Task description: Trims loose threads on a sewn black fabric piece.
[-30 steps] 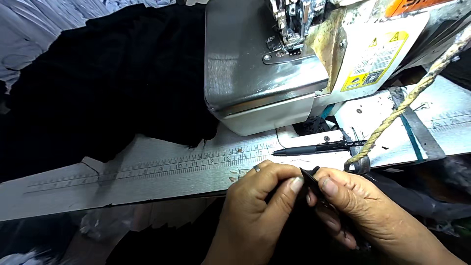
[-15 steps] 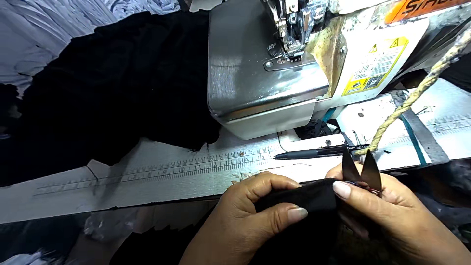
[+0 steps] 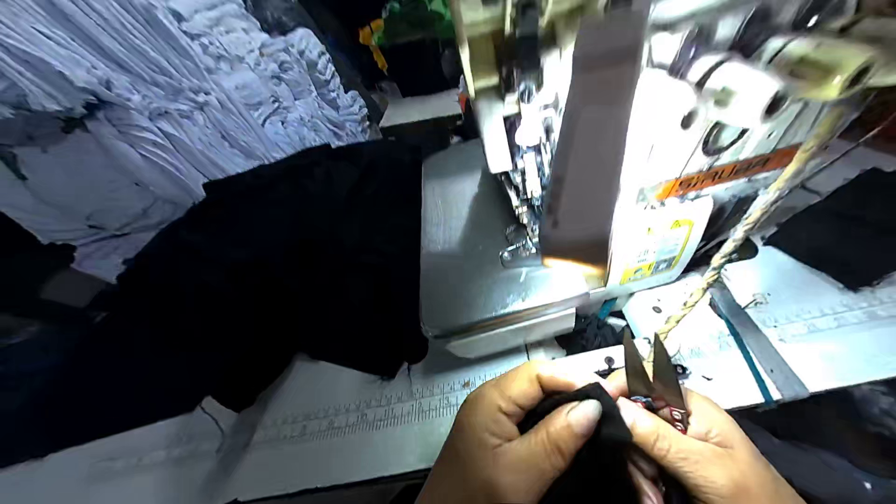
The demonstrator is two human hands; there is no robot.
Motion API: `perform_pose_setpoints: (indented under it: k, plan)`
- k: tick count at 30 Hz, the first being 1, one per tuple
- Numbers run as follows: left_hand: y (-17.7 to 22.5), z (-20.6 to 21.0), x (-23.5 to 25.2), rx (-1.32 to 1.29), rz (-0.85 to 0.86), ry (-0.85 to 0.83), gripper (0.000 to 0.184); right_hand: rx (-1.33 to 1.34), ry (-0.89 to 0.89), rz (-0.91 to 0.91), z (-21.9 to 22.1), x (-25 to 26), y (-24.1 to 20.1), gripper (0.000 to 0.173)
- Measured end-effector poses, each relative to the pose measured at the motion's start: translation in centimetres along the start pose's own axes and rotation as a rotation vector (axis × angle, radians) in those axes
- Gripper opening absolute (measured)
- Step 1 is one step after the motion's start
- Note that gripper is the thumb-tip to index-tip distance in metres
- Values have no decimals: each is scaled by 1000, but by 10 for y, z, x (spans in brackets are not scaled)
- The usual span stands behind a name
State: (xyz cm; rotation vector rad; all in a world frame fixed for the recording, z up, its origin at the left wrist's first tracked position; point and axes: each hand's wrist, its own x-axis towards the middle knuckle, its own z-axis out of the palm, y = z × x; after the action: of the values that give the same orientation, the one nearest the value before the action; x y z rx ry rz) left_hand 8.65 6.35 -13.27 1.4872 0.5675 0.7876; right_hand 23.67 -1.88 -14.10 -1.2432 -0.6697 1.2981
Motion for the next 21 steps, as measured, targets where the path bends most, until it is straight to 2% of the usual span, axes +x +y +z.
perform_pose_setpoints:
  k: [4,7,9,12,21]
  plan:
    - [-3,12,22,-30,-231,102,16,28,106,-76,-8,9,-3,14]
    - [-20,9,22,-70,-292,136,15,-46,-4,-133,-22,-2,1,22]
    - [-26,5,18,-58,-265,103,17,-195,-124,-122,-28,-11,2,31]
    - [-31,3,14,-34,-201,44,16,-329,-242,-97,-29,-16,3,35]
    - [-36,-4,16,33,-162,-55,14,-404,-243,15,-29,-12,0,32]
